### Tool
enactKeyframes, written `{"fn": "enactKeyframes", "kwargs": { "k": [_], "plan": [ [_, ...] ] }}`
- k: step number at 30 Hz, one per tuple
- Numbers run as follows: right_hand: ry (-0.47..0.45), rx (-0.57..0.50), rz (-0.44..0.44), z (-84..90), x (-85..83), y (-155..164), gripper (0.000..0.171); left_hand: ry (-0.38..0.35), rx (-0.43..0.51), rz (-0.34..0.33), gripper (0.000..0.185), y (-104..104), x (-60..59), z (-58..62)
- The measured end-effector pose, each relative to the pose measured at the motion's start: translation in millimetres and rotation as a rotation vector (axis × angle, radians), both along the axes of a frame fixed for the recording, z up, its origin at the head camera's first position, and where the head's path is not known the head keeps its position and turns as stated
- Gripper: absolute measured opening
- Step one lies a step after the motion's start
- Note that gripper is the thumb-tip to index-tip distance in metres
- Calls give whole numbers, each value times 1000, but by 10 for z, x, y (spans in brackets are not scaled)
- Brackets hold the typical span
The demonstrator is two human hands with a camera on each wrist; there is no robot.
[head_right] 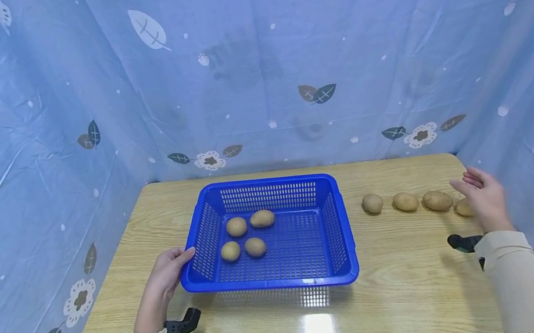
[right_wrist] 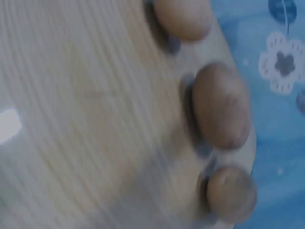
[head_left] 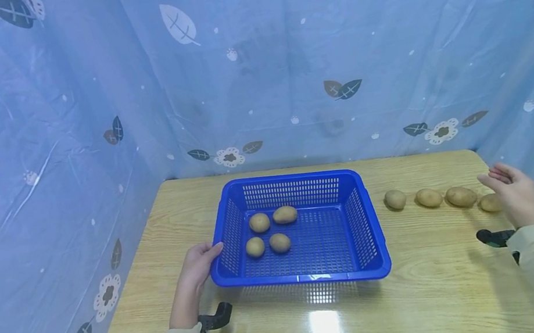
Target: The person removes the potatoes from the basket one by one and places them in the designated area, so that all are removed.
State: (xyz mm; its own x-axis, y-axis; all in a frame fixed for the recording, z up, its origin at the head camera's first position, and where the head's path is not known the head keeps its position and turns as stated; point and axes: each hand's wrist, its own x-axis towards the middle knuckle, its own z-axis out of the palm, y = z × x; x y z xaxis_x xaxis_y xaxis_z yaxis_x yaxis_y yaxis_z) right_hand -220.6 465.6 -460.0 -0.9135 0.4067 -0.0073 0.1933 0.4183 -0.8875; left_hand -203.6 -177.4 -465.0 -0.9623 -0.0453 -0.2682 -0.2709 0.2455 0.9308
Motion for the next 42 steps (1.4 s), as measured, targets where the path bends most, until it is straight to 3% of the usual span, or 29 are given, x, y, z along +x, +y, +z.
{"fn": "enactKeyframes", "kwargs": {
  "k": [7, 17, 27, 32, 42],
  "plan": [
    [82, 33, 108, 113, -79, -276, 69, 0, 2, 3, 35, -7, -5, -24],
    [265, -181, 301, 255, -201, -641, 63, -4, 22, 5, 36, -1, 15, 2],
    [220, -20, 402, 408, -244, -986, 62, 10, 16, -3, 37, -6, 5, -3],
    [245, -111, 457, 455, -251, -1124, 60, 11, 20, -1, 35, -12, -11, -24],
    [253, -155, 522, 520, -231, -1353, 60, -1, 1, 0, 39, -14, -5, -8]
  ]
}}
